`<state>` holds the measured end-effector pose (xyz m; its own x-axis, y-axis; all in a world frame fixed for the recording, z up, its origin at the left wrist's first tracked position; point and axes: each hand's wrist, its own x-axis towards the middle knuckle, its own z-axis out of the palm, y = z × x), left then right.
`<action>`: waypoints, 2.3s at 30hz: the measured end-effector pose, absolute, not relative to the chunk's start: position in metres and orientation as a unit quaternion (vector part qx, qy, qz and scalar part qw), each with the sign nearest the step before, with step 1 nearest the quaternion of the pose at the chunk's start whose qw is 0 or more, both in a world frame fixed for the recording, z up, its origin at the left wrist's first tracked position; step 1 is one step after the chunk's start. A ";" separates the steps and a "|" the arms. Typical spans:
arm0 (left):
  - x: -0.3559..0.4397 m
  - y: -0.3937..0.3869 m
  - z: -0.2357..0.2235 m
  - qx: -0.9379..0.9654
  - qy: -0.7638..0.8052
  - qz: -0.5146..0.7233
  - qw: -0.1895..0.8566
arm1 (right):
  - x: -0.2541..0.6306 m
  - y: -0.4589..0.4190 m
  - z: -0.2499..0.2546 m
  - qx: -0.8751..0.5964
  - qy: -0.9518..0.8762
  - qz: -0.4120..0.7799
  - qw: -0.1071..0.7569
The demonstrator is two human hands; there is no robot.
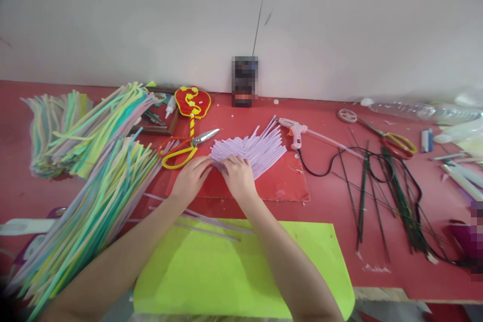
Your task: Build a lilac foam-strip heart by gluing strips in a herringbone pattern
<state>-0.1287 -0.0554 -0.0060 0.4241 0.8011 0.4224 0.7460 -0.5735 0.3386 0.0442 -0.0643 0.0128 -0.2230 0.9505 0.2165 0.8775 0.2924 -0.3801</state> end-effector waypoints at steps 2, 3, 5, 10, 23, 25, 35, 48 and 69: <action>-0.128 -0.057 -0.007 0.846 0.457 0.270 0.051 | 0.043 -0.064 0.013 -0.589 -0.777 0.087 0.205; -0.128 -0.058 -0.007 0.847 0.459 0.263 0.046 | 0.043 -0.064 0.013 -0.590 -0.776 0.087 0.206; -0.128 -0.062 -0.006 0.847 0.469 0.248 0.031 | 0.043 -0.064 0.013 -0.590 -0.775 0.089 0.208; -0.128 -0.069 -0.002 0.853 0.477 0.214 -0.004 | 0.043 -0.065 0.014 -0.590 -0.774 0.088 0.211; -0.127 -0.069 0.004 0.852 0.490 0.186 -0.002 | 0.043 -0.064 0.011 -0.587 -0.777 0.087 0.210; -0.127 -0.068 0.007 0.849 0.495 0.186 -0.002 | 0.044 -0.065 0.012 -0.587 -0.777 0.090 0.209; -0.129 -0.069 0.011 0.855 0.490 0.168 0.022 | 0.043 -0.066 0.016 -0.592 -0.773 0.103 0.201; -0.133 -0.064 0.015 0.831 0.521 0.172 0.090 | 0.043 -0.070 0.022 -0.557 -0.812 0.052 0.167; -0.133 -0.068 0.015 0.853 0.488 0.170 0.070 | 0.042 -0.068 0.023 -0.566 -0.806 0.062 0.160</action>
<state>-0.1334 -0.0677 0.0151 0.4660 0.8567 0.2211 0.8092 -0.5137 0.2851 0.0423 -0.0684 0.0235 -0.3078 0.9327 0.1878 0.8928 0.3513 -0.2819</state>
